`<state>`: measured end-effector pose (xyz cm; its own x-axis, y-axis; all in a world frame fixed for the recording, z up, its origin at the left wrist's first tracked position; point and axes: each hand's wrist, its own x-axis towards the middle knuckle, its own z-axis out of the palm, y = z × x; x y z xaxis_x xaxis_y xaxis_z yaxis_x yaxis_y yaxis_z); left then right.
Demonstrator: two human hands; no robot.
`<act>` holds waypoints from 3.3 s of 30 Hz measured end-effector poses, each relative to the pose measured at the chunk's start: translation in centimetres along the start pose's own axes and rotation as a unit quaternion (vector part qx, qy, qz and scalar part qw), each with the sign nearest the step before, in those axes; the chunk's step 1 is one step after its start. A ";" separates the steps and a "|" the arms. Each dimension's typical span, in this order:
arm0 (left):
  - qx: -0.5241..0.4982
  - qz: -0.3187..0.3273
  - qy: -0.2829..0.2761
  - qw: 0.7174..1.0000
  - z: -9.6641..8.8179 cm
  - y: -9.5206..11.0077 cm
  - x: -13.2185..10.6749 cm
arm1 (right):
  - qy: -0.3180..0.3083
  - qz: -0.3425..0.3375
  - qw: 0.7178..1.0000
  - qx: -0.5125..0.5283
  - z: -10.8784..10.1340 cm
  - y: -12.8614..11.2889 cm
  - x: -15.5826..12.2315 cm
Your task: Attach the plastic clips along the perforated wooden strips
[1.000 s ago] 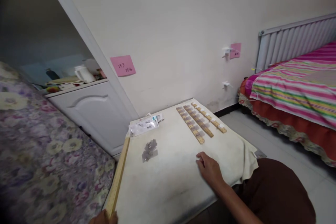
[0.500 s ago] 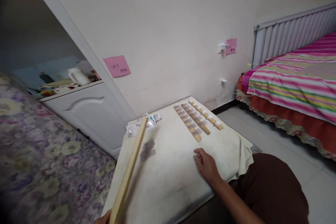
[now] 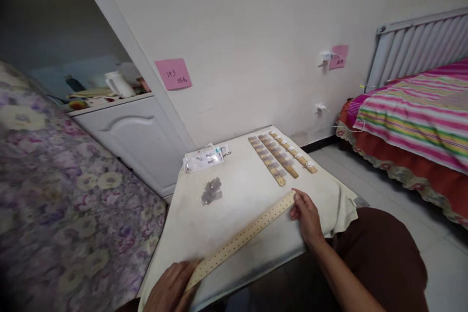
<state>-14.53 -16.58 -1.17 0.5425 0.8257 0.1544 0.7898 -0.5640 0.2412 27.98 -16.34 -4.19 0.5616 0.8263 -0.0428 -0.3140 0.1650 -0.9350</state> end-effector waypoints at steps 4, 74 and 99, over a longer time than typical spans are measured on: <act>0.017 0.054 -0.021 0.998 -1.1 0.2 2.2 | -0.002 -0.003 0.992 -0.124 -1.1 0.5 -0.2; -0.067 -0.076 0.149 0.984 3.3 -10.8 12.4 | -0.300 -0.101 0.780 -0.540 23.2 6.4 2.5; -0.284 -0.149 0.171 0.932 -0.6 -5.9 13.0 | -0.312 0.068 0.925 -0.205 24.5 8.1 2.2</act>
<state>-12.26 -2.50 0.02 0.1244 0.9539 0.2729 0.5589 -0.2947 0.7751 7.94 0.01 -3.23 -0.0534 0.9956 -0.0772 0.0389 -0.0752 -0.9964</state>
